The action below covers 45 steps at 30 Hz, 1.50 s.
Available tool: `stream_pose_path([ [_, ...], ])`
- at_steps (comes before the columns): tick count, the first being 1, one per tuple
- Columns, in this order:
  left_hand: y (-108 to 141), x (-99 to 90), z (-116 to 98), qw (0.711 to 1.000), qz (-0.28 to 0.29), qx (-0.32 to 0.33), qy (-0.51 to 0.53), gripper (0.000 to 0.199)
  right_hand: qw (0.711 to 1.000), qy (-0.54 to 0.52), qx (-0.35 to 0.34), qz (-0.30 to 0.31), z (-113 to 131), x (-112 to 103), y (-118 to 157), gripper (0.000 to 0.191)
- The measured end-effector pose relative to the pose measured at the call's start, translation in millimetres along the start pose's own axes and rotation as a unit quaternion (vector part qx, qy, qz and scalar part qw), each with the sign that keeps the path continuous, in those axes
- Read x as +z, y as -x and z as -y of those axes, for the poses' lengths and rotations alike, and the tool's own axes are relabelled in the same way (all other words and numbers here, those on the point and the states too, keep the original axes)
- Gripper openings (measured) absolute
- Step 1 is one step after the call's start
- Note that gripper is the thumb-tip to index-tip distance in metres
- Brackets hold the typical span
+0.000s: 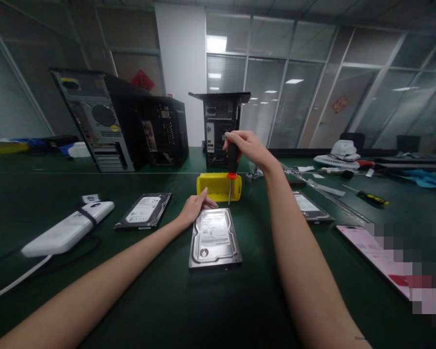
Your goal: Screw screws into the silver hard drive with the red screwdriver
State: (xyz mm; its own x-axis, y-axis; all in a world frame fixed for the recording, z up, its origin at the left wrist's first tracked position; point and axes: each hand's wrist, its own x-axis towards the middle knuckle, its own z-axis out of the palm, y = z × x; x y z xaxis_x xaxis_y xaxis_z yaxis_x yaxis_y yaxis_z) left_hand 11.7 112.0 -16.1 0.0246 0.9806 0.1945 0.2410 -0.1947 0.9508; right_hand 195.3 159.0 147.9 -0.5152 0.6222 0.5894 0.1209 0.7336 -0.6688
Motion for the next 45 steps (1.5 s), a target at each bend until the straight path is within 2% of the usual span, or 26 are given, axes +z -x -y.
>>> stream_pose_path([
  [3,-0.6,0.1,0.8,1.000,0.002,-0.005,0.002,0.065,1.000,-0.001,-0.007,-0.005,-3.2,0.4,-1.7,0.035],
  [8,-1.2,-0.8,1.3,1.000,0.002,-0.003,0.002,0.064,0.998,-0.055,0.021,0.005,1.1,1.4,1.1,0.028],
  [13,-0.1,-1.4,1.1,1.000,0.003,-0.001,0.000,0.060,1.000,-0.026,0.006,0.004,-1.7,1.1,0.4,0.023],
  [18,1.1,-0.1,-0.4,1.000,0.003,-0.004,0.014,0.058,0.999,-0.035,0.016,-0.023,-5.1,2.1,-1.7,0.020],
  [21,1.1,0.0,-1.3,1.000,-0.001,-0.004,0.012,0.058,0.999,-0.042,0.012,-0.009,-3.3,2.1,-1.0,0.015],
  [27,0.6,-0.8,-1.0,1.000,0.000,-0.001,0.008,0.059,0.999,-0.050,0.020,0.004,-3.5,1.4,-1.9,0.017],
  [37,-1.2,-0.7,2.6,1.000,0.002,-0.001,0.009,0.061,0.992,-0.100,0.075,-0.001,2.9,4.0,-1.5,0.029],
  [45,0.7,0.5,-1.1,1.000,-0.002,-0.005,0.017,0.061,0.982,-0.174,0.066,-0.020,-5.4,5.3,-2.3,0.023],
])
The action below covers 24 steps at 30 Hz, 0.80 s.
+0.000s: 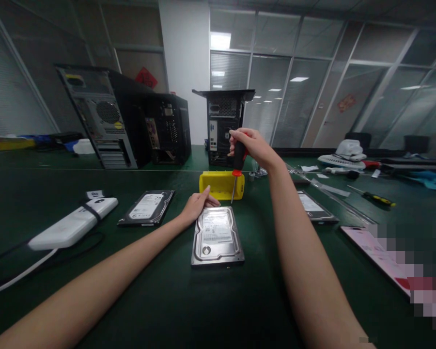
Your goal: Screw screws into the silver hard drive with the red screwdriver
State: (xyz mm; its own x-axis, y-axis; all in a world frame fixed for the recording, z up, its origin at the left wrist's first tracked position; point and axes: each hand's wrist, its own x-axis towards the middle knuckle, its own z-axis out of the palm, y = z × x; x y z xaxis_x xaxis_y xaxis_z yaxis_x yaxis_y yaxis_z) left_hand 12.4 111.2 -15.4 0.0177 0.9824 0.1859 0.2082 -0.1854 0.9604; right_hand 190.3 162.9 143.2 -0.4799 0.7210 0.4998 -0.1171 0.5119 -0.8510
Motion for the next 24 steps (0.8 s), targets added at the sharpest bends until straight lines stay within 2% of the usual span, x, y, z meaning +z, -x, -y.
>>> stream_pose_path([
  [6,0.7,-0.3,0.3,1.000,0.000,0.006,-0.010,0.061,0.999,-0.046,0.005,0.021,-4.8,-1.2,-1.5,0.025],
  [10,-0.5,-1.1,2.2,1.000,-0.001,0.007,-0.022,0.062,0.994,-0.091,0.025,0.063,-1.8,-0.1,1.4,0.018],
  [13,-1.4,-1.1,3.1,1.000,0.001,0.007,-0.019,0.062,0.992,-0.089,0.014,0.085,-1.8,-0.6,2.1,0.013],
  [17,-1.0,-0.4,1.9,1.000,0.003,0.000,-0.010,0.063,0.994,-0.058,0.001,0.087,-2.9,-1.7,1.6,0.018],
  [24,1.2,1.0,-2.2,1.000,0.002,-0.007,-0.006,0.061,0.988,-0.094,-0.026,0.123,-2.5,-1.1,2.7,0.018],
])
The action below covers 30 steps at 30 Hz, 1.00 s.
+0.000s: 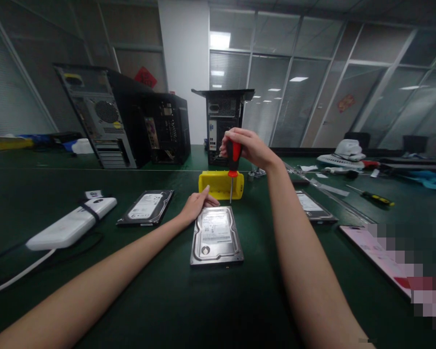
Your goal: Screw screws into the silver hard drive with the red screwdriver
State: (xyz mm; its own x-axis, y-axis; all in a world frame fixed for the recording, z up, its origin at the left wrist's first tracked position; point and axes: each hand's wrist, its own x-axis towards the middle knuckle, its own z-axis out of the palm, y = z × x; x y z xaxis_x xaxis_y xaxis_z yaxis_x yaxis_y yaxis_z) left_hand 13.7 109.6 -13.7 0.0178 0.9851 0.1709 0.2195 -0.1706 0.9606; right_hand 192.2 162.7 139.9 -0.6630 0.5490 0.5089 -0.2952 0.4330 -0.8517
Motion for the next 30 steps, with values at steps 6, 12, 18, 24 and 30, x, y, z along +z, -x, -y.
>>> stream_pose_path([
  [6,-0.7,-0.3,0.2,1.000,-0.001,0.000,0.002,0.062,1.000,0.009,-0.006,0.008,0.9,2.4,0.9,0.013],
  [12,-0.1,-0.6,1.0,1.000,0.000,0.007,-0.007,0.062,0.999,-0.004,0.039,-0.022,3.7,6.1,1.7,0.014],
  [18,-0.8,-0.6,1.5,1.000,0.004,0.008,0.000,0.061,0.998,-0.026,0.048,-0.023,-0.1,3.3,-0.5,0.012],
  [24,-2.4,-1.0,4.6,1.000,-0.003,0.009,-0.019,0.064,0.999,-0.005,0.033,-0.030,-2.4,2.3,-2.7,0.009],
  [30,-2.6,-1.4,4.7,1.000,-0.003,0.008,-0.008,0.063,0.998,0.038,0.014,-0.047,1.5,3.1,0.8,0.012],
])
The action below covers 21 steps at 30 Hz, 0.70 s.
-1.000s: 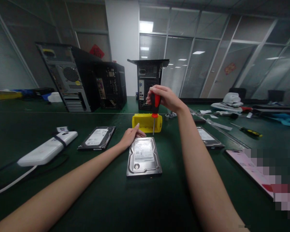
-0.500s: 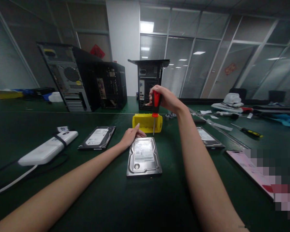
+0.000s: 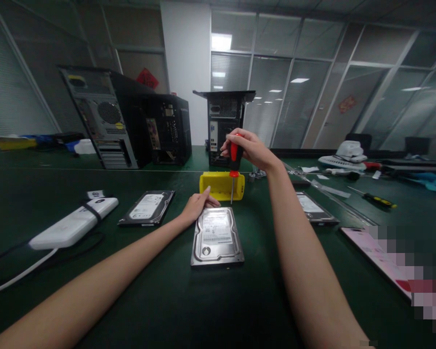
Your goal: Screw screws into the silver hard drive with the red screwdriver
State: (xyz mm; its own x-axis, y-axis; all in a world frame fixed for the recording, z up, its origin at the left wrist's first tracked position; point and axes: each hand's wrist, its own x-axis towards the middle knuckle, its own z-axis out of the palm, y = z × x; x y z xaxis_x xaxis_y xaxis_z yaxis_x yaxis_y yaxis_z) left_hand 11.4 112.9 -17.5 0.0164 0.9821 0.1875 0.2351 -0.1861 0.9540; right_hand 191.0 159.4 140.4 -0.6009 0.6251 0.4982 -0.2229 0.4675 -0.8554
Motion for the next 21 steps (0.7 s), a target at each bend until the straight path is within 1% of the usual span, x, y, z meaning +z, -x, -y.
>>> stream_pose_path([
  [3,0.2,0.1,-0.1,1.000,0.001,0.003,0.015,0.061,1.000,-0.009,-0.002,0.022,0.5,-0.6,1.2,0.014],
  [7,1.2,0.7,-0.7,1.000,0.000,0.003,0.018,0.061,0.998,-0.030,0.013,0.055,0.8,0.8,0.9,0.017],
  [14,2.2,0.9,-2.7,1.000,0.002,0.002,0.013,0.062,0.999,-0.027,0.027,0.017,0.0,0.4,0.0,0.016],
  [21,0.8,0.6,-2.4,1.000,0.003,-0.001,0.015,0.062,0.999,-0.023,0.029,0.017,-2.1,-1.8,-0.7,0.021],
])
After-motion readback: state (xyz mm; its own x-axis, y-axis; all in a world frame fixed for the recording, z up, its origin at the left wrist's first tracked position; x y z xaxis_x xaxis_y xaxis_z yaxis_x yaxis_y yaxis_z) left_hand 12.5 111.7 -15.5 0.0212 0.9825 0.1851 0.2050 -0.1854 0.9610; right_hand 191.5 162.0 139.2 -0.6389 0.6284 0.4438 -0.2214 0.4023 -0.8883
